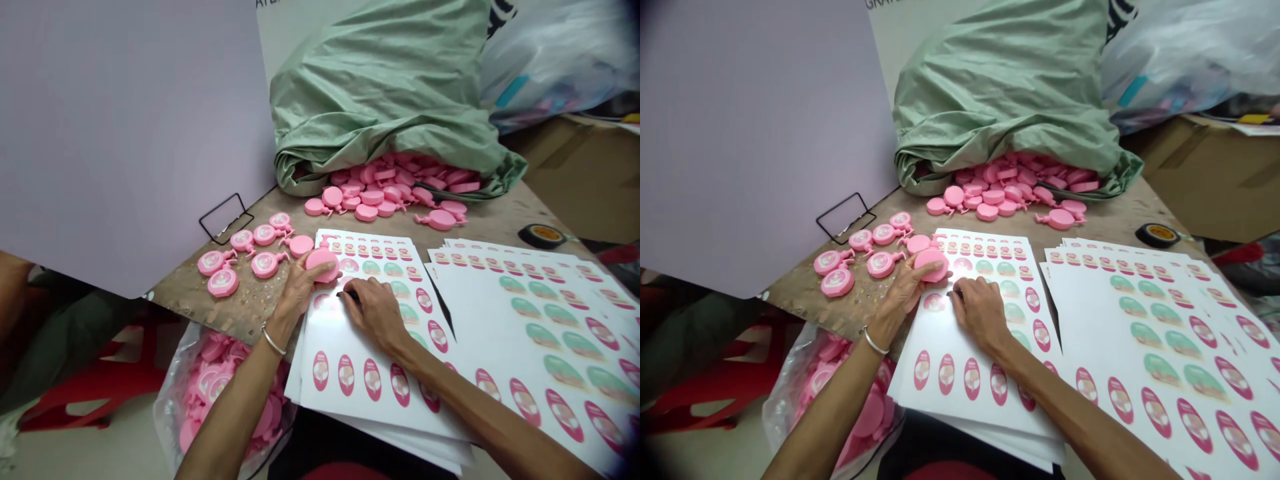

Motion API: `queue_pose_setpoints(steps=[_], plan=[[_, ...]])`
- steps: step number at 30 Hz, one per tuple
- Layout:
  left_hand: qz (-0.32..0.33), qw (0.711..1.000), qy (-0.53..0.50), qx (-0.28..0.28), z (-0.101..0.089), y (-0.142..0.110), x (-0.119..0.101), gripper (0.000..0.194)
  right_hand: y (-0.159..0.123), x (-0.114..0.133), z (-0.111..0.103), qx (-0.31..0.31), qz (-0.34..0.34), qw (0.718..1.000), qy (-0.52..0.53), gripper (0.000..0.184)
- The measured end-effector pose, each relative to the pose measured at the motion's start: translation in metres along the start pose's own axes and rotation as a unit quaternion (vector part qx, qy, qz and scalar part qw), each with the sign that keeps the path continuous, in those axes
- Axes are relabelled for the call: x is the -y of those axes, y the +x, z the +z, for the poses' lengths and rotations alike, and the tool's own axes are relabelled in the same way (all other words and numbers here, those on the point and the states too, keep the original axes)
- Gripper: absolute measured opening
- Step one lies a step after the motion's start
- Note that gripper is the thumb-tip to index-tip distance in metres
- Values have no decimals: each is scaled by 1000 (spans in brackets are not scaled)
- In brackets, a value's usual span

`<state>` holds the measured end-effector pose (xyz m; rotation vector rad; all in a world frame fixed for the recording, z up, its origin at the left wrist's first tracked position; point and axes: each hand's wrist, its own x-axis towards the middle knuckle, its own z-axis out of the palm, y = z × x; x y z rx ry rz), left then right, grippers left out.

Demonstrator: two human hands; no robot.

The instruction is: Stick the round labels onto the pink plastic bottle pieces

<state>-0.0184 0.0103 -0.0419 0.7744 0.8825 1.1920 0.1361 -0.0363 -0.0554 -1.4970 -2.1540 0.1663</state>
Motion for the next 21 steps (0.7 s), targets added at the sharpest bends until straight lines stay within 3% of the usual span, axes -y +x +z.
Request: queue_pose_setpoints(steps=[8, 21], plan=[[3, 999, 24, -26, -2, 14, 18, 43, -2, -2, 3, -7, -36, 999, 1, 14], [13, 997, 51, -47, -1, 12, 18, 40, -4, -3, 3, -1, -27, 1000, -6, 17]])
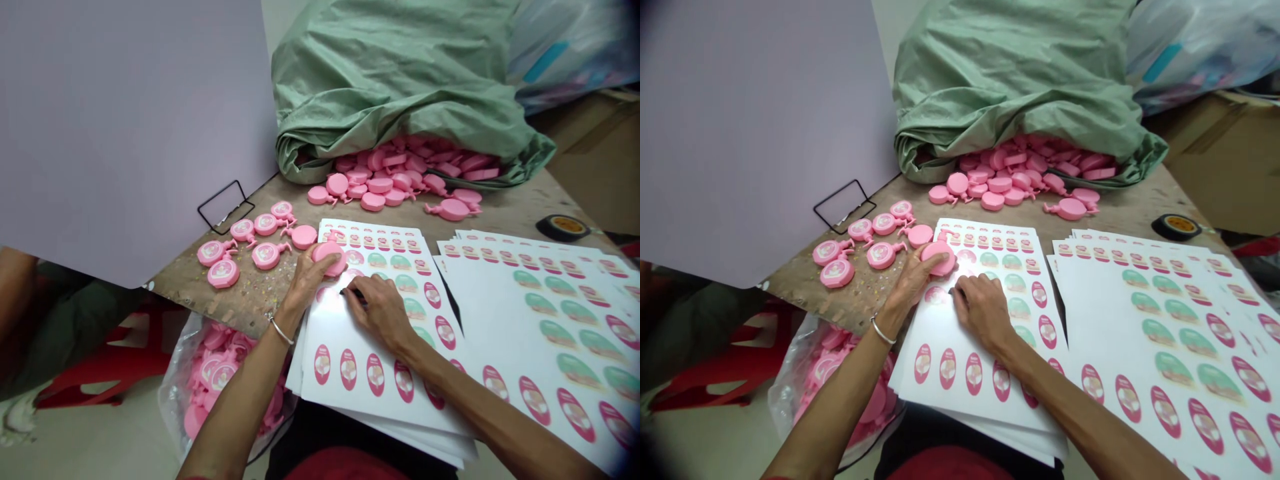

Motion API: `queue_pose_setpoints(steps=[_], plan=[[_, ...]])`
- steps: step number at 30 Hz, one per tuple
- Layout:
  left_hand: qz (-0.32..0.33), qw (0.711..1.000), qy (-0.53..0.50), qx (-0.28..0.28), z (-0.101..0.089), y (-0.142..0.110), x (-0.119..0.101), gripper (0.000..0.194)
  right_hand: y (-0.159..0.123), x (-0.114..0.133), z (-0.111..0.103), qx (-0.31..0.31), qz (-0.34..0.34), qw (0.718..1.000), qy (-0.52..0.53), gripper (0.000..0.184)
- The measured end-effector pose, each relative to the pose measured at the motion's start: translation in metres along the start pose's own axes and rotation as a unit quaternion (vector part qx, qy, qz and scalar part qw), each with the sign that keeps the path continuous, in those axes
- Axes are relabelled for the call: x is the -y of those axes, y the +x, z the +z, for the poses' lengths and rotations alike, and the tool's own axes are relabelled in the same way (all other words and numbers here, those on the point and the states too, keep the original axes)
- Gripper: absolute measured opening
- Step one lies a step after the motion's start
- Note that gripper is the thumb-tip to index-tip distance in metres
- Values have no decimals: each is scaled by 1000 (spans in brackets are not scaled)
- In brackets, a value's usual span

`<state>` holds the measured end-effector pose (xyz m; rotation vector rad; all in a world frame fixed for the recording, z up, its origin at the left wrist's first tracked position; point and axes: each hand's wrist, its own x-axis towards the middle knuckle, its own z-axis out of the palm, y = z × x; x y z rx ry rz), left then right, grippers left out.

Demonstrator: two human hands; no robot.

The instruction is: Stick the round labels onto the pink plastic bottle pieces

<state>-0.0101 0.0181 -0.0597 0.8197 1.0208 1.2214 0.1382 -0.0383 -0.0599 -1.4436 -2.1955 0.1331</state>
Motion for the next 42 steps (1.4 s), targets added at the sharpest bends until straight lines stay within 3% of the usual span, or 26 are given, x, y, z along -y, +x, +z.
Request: queue_pose_setpoints(steps=[5, 10, 16, 20, 27, 42], plan=[[22, 1000, 8, 16, 1, 1, 3, 42, 2, 2, 3, 1, 20, 1000, 19, 16], [-10, 999, -27, 15, 2, -2, -6, 49, -1, 14, -13, -74, -34, 993, 84, 17], [-33, 992, -115, 46, 12, -25, -31, 36, 16, 8, -65, -108, 130, 939, 300, 23], [-116, 981, -135, 71, 25, -49, -39, 55, 23, -1, -81, -78, 124, 934, 326, 28], [-147, 976, -147, 59, 37, -72, -35, 55, 10, 1, -87, -49, 105, 947, 301, 26], [-148, 978, -138, 54, 42, -80, -38, 54, 5, 4, -89, -46, 101, 948, 297, 22]])
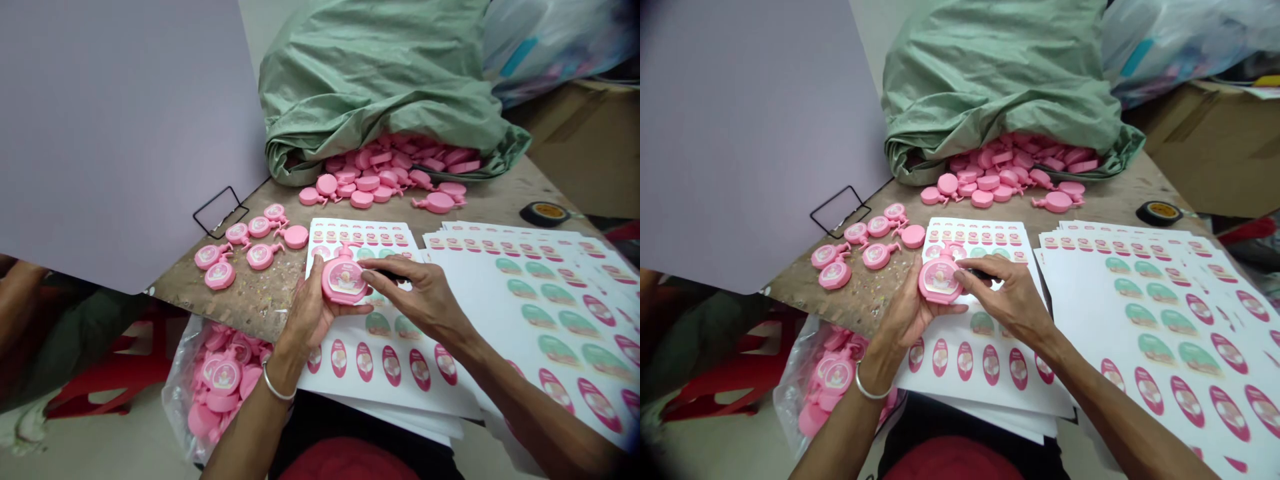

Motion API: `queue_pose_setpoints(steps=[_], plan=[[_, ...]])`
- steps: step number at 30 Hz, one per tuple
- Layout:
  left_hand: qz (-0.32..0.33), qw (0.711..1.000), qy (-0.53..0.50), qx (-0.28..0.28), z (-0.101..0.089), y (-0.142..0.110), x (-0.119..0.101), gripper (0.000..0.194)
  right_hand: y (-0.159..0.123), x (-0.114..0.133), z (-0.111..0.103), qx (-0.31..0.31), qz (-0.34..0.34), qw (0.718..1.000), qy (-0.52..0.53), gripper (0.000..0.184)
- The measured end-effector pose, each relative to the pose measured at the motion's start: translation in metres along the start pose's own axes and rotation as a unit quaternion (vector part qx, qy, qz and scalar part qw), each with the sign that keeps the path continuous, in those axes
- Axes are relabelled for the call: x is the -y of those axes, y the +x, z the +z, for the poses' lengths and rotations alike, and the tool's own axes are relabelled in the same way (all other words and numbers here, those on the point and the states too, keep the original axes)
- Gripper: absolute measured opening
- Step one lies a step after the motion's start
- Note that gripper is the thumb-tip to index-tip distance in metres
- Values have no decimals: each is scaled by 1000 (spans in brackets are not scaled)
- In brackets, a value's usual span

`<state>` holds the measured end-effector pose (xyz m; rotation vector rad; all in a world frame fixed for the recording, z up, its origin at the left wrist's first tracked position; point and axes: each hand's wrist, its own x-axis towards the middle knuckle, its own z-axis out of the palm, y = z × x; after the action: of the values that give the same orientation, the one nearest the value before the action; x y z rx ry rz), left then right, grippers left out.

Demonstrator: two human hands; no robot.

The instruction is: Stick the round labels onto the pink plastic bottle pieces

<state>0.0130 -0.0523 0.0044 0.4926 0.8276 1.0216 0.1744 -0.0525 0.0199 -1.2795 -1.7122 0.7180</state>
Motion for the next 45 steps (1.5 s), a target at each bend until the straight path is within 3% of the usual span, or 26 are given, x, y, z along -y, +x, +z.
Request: queue_pose_setpoints(steps=[25, 40, 45], plan=[[12, 1000, -5, -19, 1, -2, 0, 49, 2, 1, 1, -4, -19, 1000, -19, 21], [8, 1000, -10, 7, 3, -4, -4, 56, 2, 4, 0, -12, -25, 1000, -16, 18], [46, 997, 34, 42, 0, -8, -3, 44, 2, 1, 2, -4, -51, 998, -46, 18]])
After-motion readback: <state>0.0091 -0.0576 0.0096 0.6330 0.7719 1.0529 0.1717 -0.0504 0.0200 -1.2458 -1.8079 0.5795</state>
